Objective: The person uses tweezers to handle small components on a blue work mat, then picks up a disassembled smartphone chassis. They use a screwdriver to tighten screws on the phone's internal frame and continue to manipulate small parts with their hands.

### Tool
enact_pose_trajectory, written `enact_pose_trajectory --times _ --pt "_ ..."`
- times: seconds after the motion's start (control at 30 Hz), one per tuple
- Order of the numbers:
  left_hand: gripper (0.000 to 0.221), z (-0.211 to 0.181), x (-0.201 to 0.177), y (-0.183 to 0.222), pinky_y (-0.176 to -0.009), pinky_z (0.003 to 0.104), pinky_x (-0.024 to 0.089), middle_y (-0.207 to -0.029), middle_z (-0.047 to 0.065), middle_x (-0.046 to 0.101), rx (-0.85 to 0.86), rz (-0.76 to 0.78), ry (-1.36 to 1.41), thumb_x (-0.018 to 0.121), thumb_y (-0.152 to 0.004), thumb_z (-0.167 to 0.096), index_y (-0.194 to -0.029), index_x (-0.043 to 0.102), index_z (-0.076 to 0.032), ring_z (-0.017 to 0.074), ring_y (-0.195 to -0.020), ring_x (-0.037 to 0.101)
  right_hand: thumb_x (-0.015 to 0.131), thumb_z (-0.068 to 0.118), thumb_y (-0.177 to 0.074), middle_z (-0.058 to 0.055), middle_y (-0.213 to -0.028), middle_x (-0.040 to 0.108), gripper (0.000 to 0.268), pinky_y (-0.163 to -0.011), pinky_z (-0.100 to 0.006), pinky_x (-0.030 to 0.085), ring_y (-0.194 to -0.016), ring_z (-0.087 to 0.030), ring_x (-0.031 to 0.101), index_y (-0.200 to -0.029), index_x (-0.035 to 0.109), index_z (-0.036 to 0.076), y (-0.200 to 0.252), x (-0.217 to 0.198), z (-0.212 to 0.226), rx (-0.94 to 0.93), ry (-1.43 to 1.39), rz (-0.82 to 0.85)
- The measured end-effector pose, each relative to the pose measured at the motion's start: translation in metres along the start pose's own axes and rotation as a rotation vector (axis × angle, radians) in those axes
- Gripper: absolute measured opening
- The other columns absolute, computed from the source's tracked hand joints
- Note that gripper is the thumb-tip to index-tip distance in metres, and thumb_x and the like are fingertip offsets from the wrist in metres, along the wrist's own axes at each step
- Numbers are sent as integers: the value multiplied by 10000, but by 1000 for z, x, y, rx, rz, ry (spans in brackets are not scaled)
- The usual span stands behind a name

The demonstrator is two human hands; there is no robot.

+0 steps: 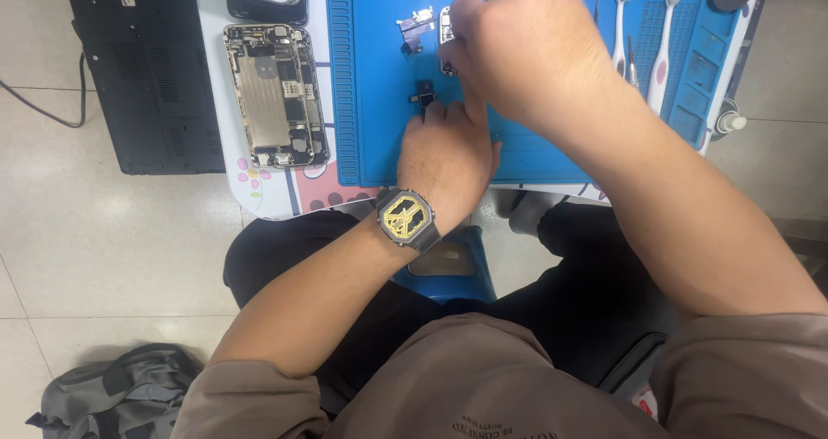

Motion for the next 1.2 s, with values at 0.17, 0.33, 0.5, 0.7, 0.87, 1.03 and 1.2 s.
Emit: enact_pose_trajectory --times 0.17,0.33,0.5,0.7,0.87,1.03,1.2 --pt "979 1 8 -1 -810 465 595 -1040 79 799 -22 21 -6 892 -925 -576 -1603 489 4 328 -1007 743 757 216 -1048 -19 -926 684 104 -549 -468 542 -741 -316 698 -977 700 167 3 -12 3 -164 -113 -42" --pt "649 -2 13 -3 -764 458 581 -963 96 774 -9 -15 -6 895 -920 -540 -1300 666 -66 317 -940 717 771 658 -1212 -112 -951 754 582 -492 -481 565 -702 -386 755 -1267 694 83 5 -19 10 -28 -13 34" --pt "1137 -1 16 -1 -804 456 599 -1019 61 792 -26 -14 -14 919 -919 -606 -1693 387 36 304 -989 738 760 311 -1034 -34 -965 668 164 -558 -438 509 -813 -305 676 -1161 728 212 -5 -29 11 -81 42 83" --pt "995 -1 17 -3 -796 448 602 -981 61 799 -34 -22 -11 930 -890 -584 -1572 491 -8 300 -962 745 805 493 -1112 -34 -1025 774 379 -595 -387 578 -953 -270 776 -1294 822 161 1 -18 1 -75 107 -71" --pt "1181 -2 21 -5 -824 456 618 -1026 65 820 -49 16 7 920 -914 -598 -1722 348 45 306 -1009 763 857 268 -881 -63 -1266 810 530 -703 -466 622 -1176 -323 751 -1395 788 157 -2 -41 10 -114 -59 -7" --pt "1094 -2 18 -4 -857 464 637 -1052 85 817 -30 19 14 905 -937 -583 -1673 374 27 328 -1032 765 805 354 -1032 -66 -1191 830 370 -637 -436 619 -1108 -308 777 -1368 849 205 1 -42 8 -55 -5 89" --pt "1186 -4 26 -6 -829 458 611 -1009 56 804 -40 6 -32 904 -909 -636 -1702 366 61 292 -1001 747 837 334 -1128 -41 -1028 732 197 -582 -372 555 -885 -253 724 -1157 810 141 2 -39 3 -78 73 52"
Point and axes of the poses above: each hand's wrist, its own y-axis away from the middle knuckle, its own x-axis out of the palm, z = x × y, the point moved 4 cm from there along -y, towards the middle knuckle
